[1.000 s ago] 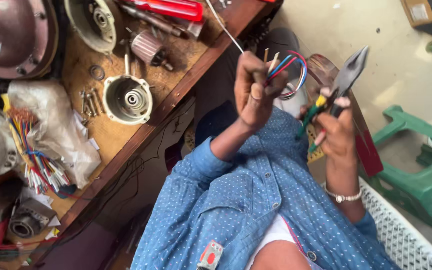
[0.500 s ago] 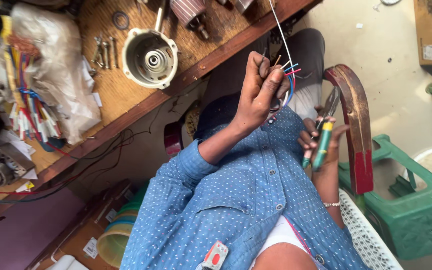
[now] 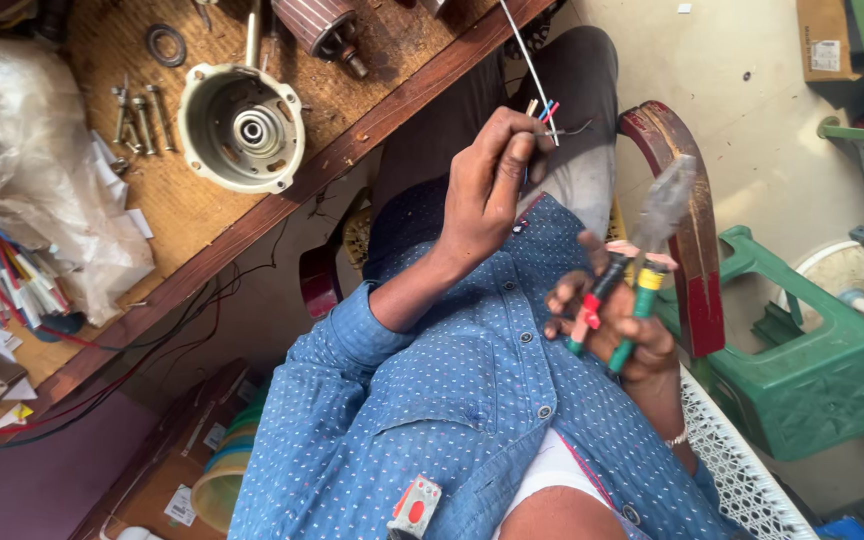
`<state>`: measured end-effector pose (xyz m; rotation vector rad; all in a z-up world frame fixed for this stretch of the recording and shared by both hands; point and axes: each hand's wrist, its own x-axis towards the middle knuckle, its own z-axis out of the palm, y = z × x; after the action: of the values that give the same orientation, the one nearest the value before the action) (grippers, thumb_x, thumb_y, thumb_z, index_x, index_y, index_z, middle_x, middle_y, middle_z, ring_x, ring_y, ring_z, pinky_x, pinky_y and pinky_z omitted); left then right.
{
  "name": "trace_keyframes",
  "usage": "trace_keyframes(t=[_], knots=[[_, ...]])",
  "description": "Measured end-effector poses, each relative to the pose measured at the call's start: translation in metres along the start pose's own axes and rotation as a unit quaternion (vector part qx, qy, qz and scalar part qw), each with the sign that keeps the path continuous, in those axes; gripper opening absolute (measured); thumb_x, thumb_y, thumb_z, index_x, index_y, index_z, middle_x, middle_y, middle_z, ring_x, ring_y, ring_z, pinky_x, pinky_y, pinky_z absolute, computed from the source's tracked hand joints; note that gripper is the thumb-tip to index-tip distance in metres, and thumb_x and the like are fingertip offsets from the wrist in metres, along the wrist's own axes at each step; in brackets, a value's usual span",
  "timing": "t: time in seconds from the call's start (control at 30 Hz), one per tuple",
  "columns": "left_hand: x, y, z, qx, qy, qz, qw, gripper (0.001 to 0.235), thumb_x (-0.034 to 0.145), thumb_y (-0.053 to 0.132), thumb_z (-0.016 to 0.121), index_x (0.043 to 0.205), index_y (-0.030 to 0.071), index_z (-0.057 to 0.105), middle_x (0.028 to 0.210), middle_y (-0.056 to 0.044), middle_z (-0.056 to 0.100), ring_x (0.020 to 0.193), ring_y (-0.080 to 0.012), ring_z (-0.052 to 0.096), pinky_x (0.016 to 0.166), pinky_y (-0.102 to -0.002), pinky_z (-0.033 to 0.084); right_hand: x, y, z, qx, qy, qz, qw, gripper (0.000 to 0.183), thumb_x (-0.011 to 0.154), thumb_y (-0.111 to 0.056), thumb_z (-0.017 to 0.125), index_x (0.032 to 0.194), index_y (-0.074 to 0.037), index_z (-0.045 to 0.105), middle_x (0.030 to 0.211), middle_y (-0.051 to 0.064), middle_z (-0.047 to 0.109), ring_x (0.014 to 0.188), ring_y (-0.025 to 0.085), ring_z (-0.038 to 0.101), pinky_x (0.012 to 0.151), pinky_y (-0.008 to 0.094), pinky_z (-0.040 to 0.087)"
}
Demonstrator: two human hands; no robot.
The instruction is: The person strips insulation from several colored wires using pliers, twists the exposed ends together, and then inserts a motor rotor into a stator housing. The person holds the assembled motor parts to check alignment.
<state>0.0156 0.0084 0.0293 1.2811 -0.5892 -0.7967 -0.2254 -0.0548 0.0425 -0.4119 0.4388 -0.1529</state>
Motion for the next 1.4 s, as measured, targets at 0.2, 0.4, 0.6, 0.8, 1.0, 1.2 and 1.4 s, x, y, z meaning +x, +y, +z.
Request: trace_keyframes(t=[0.2,0.4,0.6,0.8,1.0,1.2,1.4], knots=[[-0.001,-0.002,0.003,0.119,-0.087,0.081,0.986,0.009,0.107,0.005,0.056,0.101,0.002,0.061,0.085,-0.008,0.061,0.069,-0.0170,0.065,0.065,-0.030,0.051,0.013,-0.017,0.000,-0.284,0.179,-0.029,0.941,0.069,0.099,-0.033,0.065,0.152,0.004,0.042,0.119,0.015,0.062,0.080,0.019,0.067,0.067,0.028,0.053],[0.002,-0.006,0.011,0.260,-0.115,0.161,0.945,0.009,0.098,0.001,0.069,0.098,0.003,0.060,0.084,-0.011,0.059,0.072,-0.0292,0.066,0.061,-0.040,0.050,0.022,0.010,-0.018,-0.319,0.246,-0.050,0.914,0.051,0.099,-0.011,0.065,0.146,0.003,0.051,0.102,0.011,0.062,0.084,0.016,0.060,0.071,0.029,0.047],[0.008,-0.004,0.016,0.308,-0.149,0.181,0.922,0.013,0.095,0.002,0.070,0.103,0.004,0.060,0.087,-0.009,0.062,0.075,-0.0274,0.068,0.060,-0.039,0.051,0.015,0.012,-0.016,-0.535,0.272,-0.044,0.798,0.051,0.088,-0.001,0.063,0.138,0.003,0.052,0.115,0.013,0.066,0.109,0.020,0.064,0.096,0.033,0.049],[0.006,-0.003,0.011,0.366,-0.174,0.177,0.897,0.013,0.098,0.010,0.071,0.103,0.005,0.061,0.081,-0.008,0.059,0.070,-0.0263,0.065,0.055,-0.040,0.048,0.021,0.000,-0.004,-0.604,0.237,-0.082,0.757,0.068,0.085,0.005,0.053,0.152,0.003,0.042,0.124,0.019,0.062,0.116,0.026,0.063,0.101,0.036,0.048],[0.009,0.002,0.014,0.416,-0.176,0.177,0.874,0.014,0.102,0.014,0.068,0.104,0.003,0.059,0.081,-0.008,0.058,0.068,-0.0234,0.065,0.053,-0.038,0.048,0.029,-0.002,0.003,-0.581,0.213,-0.098,0.779,0.055,0.096,-0.001,0.058,0.149,0.001,0.044,0.130,0.020,0.064,0.120,0.026,0.064,0.105,0.038,0.049],[0.004,-0.004,0.014,0.327,-0.148,0.143,0.922,0.021,0.103,0.020,0.067,0.105,0.002,0.056,0.089,-0.009,0.055,0.074,-0.0259,0.060,0.062,-0.038,0.046,0.044,-0.014,0.002,-0.621,0.246,-0.103,0.737,0.051,0.087,-0.012,0.077,0.132,0.002,0.056,0.110,0.017,0.069,0.103,0.024,0.070,0.090,0.036,0.053],[-0.013,-0.021,0.023,-0.031,-0.076,-0.017,0.996,0.037,0.104,0.030,0.058,0.083,0.001,0.049,0.073,-0.003,0.049,0.066,-0.0113,0.044,0.060,-0.027,0.035,0.055,0.005,0.009,-0.558,0.146,-0.121,0.808,0.042,0.082,0.002,0.059,0.124,0.001,0.056,0.099,0.013,0.065,0.091,0.023,0.064,0.085,0.036,0.052]])
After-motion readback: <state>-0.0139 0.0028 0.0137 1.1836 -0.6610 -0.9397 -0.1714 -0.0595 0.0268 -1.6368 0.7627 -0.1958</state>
